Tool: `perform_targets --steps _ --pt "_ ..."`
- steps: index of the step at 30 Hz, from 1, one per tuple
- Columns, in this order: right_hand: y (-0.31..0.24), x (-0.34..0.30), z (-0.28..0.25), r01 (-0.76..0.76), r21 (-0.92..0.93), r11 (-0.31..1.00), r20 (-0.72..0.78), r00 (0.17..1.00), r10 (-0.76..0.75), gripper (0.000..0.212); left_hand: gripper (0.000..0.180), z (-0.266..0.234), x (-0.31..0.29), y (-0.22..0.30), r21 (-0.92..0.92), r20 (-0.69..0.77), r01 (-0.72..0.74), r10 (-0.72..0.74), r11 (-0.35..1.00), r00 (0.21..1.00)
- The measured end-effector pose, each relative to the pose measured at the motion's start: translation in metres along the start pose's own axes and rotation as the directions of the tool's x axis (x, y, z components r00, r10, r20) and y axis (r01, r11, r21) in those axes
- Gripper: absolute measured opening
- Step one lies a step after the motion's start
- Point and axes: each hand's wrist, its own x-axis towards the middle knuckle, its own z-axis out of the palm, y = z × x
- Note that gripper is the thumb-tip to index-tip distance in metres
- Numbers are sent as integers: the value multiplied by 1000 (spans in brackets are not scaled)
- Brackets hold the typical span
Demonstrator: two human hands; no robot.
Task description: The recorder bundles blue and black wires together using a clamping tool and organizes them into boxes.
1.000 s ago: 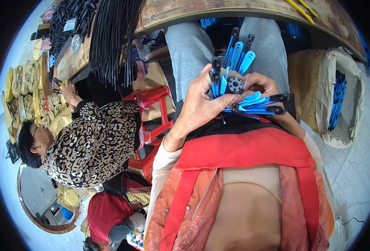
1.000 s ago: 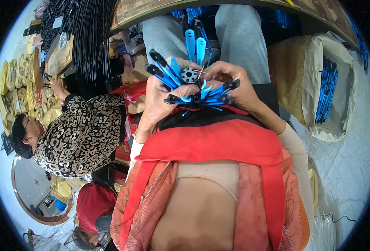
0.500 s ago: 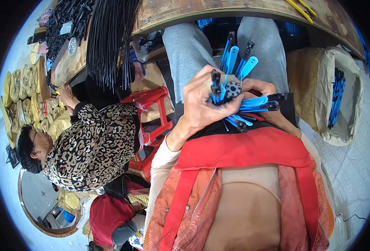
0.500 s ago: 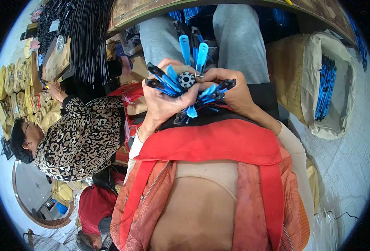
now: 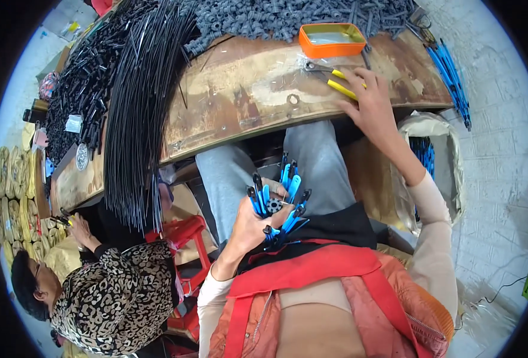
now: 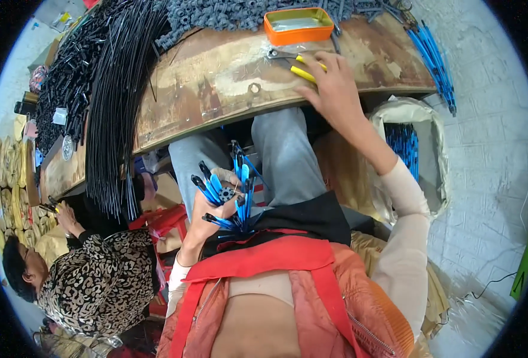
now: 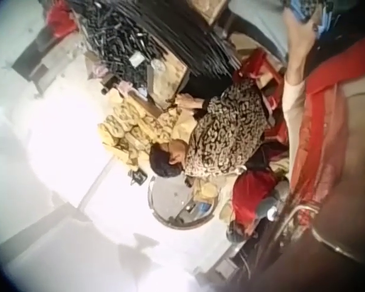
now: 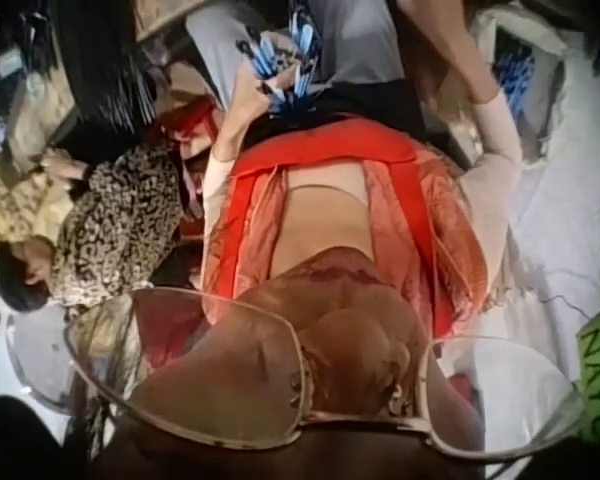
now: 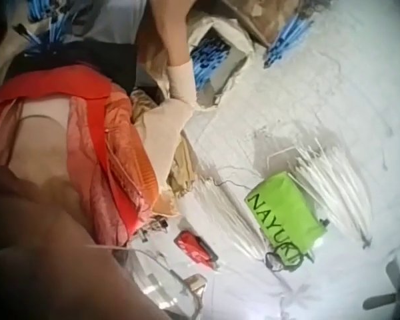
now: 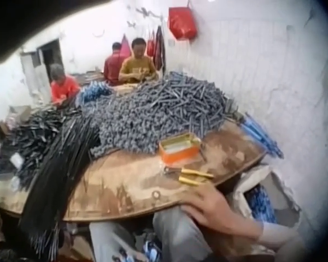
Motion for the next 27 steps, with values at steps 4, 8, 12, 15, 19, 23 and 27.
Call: perform_targets --steps 4,8,12,15,19,23,27 --pt "51 8 36 -61 30 998 87 994 58 53 32 0 0 0 30 1 31 -31 999 1000" --pt "24 -1 17 -231 509 829 143 973 184 36 31 -1 -9 -5 -85 -86 46 -53 995 995" --pt "-27 -18 -26 -685 665 299 712 702 24 28 21 1 -10 -5 -6 -164 -71 69 997 984" --pt "-78 -33 -70 -724 372 581 921 365 -135 23 13 -6 -21 2 85 -223 -2 21 996 975" --pt "-96 -68 -70 -331 695 639 653 664 -366 29 30 -6 -34 8 -72 -87 47 -54 996 995" --pt "-107 -75 -62 -278 737 616 603 684 -412 27 36 0 -43 19 98 -7 -6 6 995 1000" --pt "-116 -80 -65 -269 739 617 605 669 -432 28 34 0 -48 14 68 33 -76 74 995 997"
